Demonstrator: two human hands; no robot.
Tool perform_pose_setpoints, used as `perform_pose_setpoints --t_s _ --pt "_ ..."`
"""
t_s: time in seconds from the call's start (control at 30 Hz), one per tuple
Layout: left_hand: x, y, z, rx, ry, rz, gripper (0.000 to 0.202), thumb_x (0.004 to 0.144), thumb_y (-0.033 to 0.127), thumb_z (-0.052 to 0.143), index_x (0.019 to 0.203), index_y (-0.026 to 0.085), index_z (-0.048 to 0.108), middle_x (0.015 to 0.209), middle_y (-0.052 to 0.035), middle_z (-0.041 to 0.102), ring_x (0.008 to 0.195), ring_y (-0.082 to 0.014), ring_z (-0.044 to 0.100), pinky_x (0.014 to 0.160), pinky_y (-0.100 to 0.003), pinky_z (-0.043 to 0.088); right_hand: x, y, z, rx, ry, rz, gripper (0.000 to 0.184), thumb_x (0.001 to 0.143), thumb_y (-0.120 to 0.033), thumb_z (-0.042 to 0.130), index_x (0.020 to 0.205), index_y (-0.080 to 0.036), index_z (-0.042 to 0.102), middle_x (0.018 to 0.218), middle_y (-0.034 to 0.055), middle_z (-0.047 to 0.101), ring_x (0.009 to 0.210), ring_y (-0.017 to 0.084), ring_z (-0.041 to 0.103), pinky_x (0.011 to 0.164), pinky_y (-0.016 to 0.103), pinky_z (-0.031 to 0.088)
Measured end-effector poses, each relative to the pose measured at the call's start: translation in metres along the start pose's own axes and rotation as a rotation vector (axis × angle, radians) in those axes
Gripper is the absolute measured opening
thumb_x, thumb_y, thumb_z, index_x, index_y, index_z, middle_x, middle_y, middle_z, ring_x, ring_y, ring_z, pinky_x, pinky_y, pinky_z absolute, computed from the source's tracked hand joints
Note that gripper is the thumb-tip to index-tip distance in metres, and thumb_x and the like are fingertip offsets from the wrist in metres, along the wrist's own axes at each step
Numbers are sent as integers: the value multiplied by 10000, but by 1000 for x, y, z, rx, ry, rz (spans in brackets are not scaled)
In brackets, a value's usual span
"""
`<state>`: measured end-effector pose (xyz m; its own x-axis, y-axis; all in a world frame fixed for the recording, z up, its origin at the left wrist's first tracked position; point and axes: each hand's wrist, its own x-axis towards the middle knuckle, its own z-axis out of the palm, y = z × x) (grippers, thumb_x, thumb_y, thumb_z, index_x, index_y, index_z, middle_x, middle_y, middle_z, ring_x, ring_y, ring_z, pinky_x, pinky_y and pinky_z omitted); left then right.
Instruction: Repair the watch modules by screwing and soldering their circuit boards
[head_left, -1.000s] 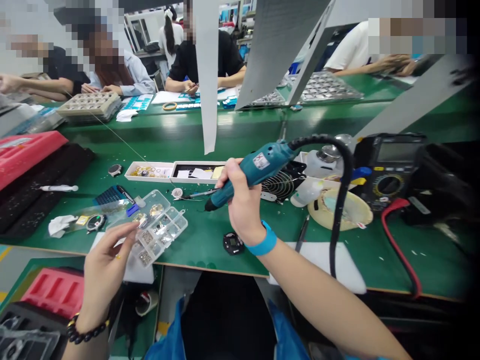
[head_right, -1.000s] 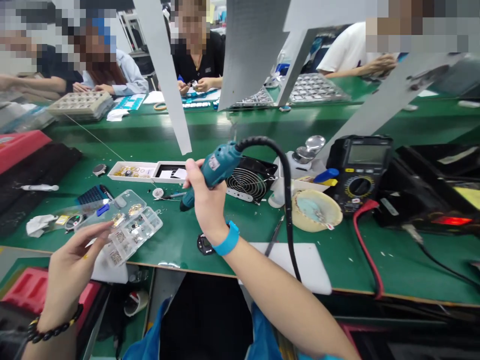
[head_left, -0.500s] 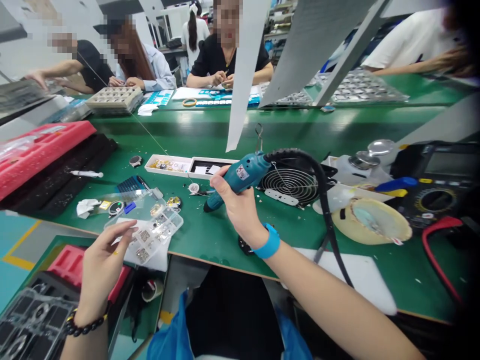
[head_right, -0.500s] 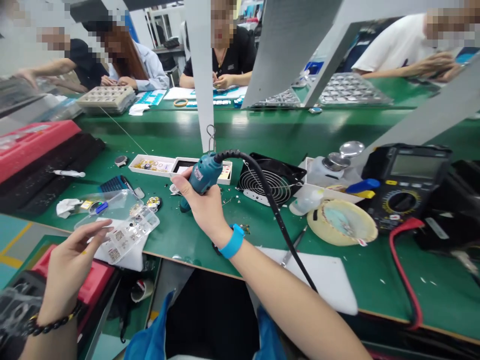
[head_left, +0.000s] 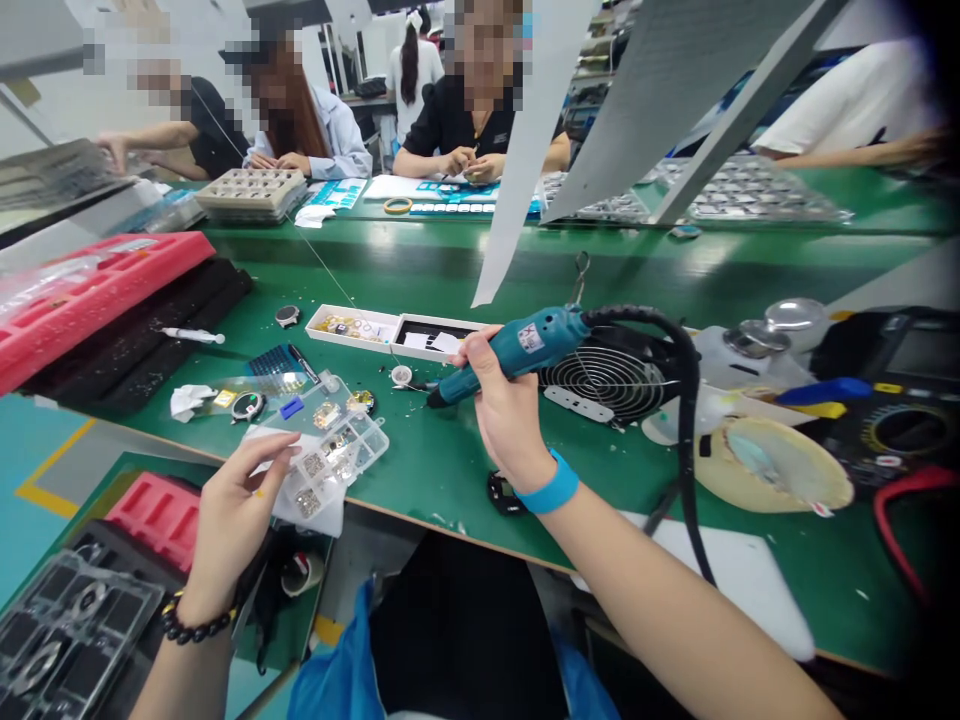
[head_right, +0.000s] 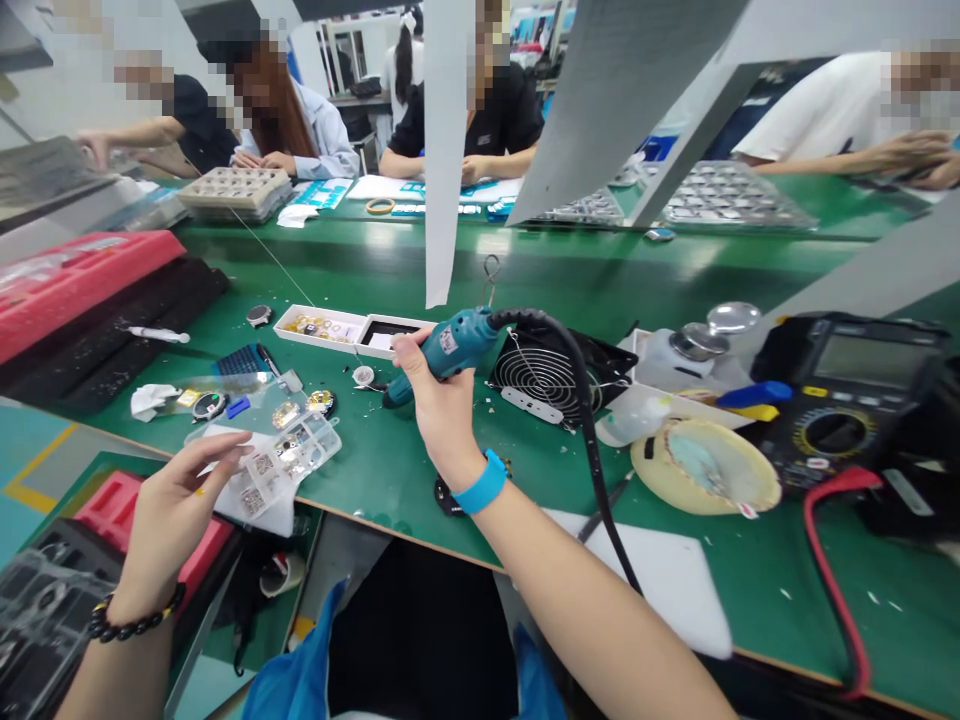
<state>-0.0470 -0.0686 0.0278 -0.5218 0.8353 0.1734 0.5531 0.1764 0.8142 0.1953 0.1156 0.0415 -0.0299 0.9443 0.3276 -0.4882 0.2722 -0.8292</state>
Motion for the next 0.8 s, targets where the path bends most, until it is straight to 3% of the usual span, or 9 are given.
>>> perform_pose_setpoints --t_s 0.27,0.57,0.8 --pt "1 4 5 -28 6 -1 361 918 538 706 1125 252 785 1209 -58 737 1118 -246 684 854 -296 611 3 1 1 95 66 126 402 809 -540 845 966 -241 626 920 -15 616 855 152 627 906 347 536" --pt "1 3 7 -36 3 1 375 921 539 705 1138 243 778 1218 -70 730 1103 -252 693 857 -315 616 13 -20 -9 209 136 148 403 781 -532 866 908 -247 611 832 -32 539 794 139 600 885 338 581" --pt "-1 6 5 -15 -19 29 363 938 533 691 1138 243 779 1230 -76 730 1123 -257 695 885 -324 623 21 -41 -24 276 183 149 427 785 -546 876 818 -232 589 815 -27 527 710 105 556 705 258 568"
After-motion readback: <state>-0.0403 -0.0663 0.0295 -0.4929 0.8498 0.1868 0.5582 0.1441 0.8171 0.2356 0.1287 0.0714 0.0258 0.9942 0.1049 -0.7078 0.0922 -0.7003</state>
